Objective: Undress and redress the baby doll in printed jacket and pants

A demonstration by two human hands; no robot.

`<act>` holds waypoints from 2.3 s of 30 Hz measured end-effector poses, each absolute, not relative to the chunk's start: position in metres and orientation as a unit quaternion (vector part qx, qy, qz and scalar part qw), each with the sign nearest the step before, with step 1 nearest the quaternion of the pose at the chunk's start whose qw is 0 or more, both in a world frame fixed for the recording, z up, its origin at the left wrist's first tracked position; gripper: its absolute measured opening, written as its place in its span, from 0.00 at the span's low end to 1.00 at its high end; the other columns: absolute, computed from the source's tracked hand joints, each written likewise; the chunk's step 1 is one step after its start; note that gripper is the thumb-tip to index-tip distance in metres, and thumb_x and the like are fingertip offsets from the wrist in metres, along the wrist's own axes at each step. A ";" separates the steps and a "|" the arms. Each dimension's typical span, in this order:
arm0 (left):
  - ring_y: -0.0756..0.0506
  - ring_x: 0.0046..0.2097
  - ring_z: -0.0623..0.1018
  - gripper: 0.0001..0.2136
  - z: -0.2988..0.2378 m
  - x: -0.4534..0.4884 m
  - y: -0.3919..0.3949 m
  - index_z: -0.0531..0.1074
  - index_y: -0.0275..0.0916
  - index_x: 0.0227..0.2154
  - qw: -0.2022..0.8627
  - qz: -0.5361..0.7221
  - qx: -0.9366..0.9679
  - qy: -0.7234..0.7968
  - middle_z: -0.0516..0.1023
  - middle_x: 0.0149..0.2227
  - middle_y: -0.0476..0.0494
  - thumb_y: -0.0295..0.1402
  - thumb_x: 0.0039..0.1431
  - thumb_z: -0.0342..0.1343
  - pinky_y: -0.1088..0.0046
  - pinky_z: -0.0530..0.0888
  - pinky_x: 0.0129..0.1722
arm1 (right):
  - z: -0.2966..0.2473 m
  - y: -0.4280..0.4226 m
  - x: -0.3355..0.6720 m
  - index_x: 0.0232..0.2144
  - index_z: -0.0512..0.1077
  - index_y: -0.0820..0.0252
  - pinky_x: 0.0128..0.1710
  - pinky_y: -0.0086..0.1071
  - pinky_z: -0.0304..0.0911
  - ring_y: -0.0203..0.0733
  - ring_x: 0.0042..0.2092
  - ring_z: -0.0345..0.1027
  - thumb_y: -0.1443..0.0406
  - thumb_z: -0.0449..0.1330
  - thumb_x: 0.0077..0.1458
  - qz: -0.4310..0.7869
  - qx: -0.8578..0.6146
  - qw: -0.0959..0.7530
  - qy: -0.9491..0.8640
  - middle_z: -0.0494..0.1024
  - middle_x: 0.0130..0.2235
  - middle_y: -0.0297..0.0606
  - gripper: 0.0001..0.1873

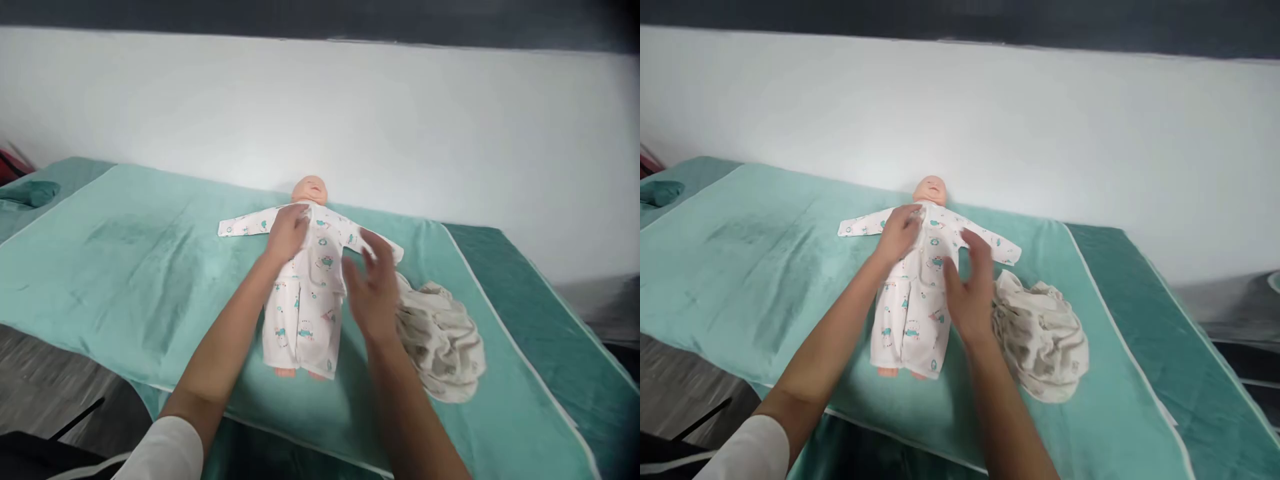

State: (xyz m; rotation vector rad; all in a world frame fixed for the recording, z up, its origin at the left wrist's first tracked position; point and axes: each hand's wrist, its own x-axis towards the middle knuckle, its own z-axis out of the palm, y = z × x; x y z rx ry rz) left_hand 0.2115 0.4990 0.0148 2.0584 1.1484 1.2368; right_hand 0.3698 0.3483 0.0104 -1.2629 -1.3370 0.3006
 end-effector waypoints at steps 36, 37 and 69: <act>0.41 0.66 0.71 0.19 0.006 0.226 0.525 0.75 0.45 0.57 0.201 0.374 0.800 0.424 0.74 0.63 0.42 0.30 0.69 0.46 0.55 0.66 0.69 | -0.019 0.526 0.395 0.37 0.67 0.52 0.52 0.41 0.67 0.43 0.45 0.71 0.59 0.59 0.61 0.212 -0.518 0.579 -0.593 0.77 0.41 0.33 0.05; 0.41 0.65 0.71 0.19 0.006 0.225 0.524 0.76 0.45 0.56 0.203 0.376 0.799 0.424 0.74 0.63 0.42 0.30 0.69 0.46 0.55 0.66 0.69 | -0.018 0.526 0.395 0.37 0.68 0.52 0.51 0.40 0.68 0.42 0.44 0.71 0.59 0.59 0.62 0.206 -0.519 0.580 -0.593 0.77 0.40 0.33 0.06; 0.43 0.68 0.70 0.07 0.009 0.203 0.490 0.79 0.45 0.42 0.296 0.413 0.775 0.376 0.75 0.64 0.44 0.33 0.68 0.55 0.56 0.67 0.69 | -0.010 0.462 0.381 0.39 0.69 0.50 0.68 0.50 0.54 0.47 0.66 0.60 0.55 0.58 0.66 0.202 -0.473 0.540 -0.666 0.74 0.60 0.38 0.07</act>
